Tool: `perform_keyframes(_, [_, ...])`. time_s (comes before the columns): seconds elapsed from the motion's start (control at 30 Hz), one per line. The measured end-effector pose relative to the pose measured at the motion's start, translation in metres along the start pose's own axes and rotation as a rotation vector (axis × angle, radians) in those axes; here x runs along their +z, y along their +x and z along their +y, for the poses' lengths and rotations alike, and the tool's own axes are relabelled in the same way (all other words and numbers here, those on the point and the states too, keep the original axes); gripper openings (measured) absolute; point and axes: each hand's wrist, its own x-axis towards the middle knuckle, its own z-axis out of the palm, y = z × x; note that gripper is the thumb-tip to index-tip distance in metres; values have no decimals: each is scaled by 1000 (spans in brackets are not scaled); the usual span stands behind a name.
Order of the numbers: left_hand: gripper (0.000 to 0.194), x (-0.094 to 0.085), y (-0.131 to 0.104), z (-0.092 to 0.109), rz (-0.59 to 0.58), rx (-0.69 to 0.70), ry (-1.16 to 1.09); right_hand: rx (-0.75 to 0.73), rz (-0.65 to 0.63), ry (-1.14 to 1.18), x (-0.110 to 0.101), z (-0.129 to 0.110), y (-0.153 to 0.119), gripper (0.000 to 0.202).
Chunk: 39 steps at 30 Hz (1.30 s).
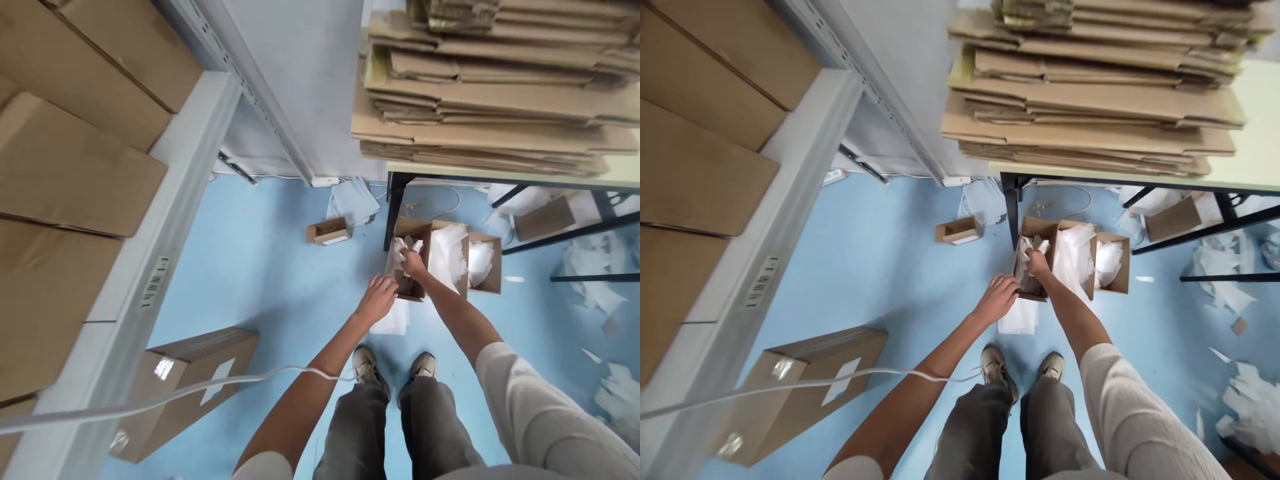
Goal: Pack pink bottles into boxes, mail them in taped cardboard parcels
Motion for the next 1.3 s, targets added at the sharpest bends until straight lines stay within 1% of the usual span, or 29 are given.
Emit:
perform_keyframes(0.13, [24, -34, -2, 28, -17, -19, -31, -80, 82, 67, -42, -14, -19, 49])
perform_keyframes(0.2, [25, -52, -3, 42, -32, -25, -35, -91, 112, 96, -62, -20, -27, 50])
perform_keyframes(0.37, [26, -96, -5, 76, -69, -50, -25, -47, 147, 133, -110, -26, -51, 55])
perform_keyframes(0.47, [26, -122, -4, 94, -77, -54, -16, -1, 157, 136, -142, -26, -70, 54])
perform_keyframes(0.6, [27, -160, 2, 122, -94, -42, -18, 33, 172, 141, -194, -30, -105, 50])
perform_keyframes(0.7, [29, -191, 14, 149, -104, -32, -28, 48, 192, 175, -238, -34, -141, 47])
perform_keyframes(0.77, [31, -212, 26, 169, -106, -19, -32, 74, 213, 194, -267, -36, -169, 45])
perform_keyframes(0.87, [34, -240, 50, 201, -121, 24, -30, 125, 267, 213, -306, -34, -213, 46])
perform_keyframes(1.0, [37, -267, 89, 246, -177, 120, -15, 178, 378, 278, -352, -20, -272, 46])
perform_keyframes(1.07, [38, -275, 110, 272, -192, 178, -6, 204, 437, 309, -373, -7, -301, 46])
perform_keyframes(1.17, [39, -280, 143, 316, -204, 296, 5, 269, 526, 340, -406, 17, -346, 44])
perform_keyframes(1.23, [39, -279, 164, 351, -211, 385, 15, 329, 585, 352, -429, 38, -376, 44])
perform_keyframes(1.3, [40, -275, 187, 390, -227, 465, 31, 395, 625, 356, -454, 62, -407, 44])
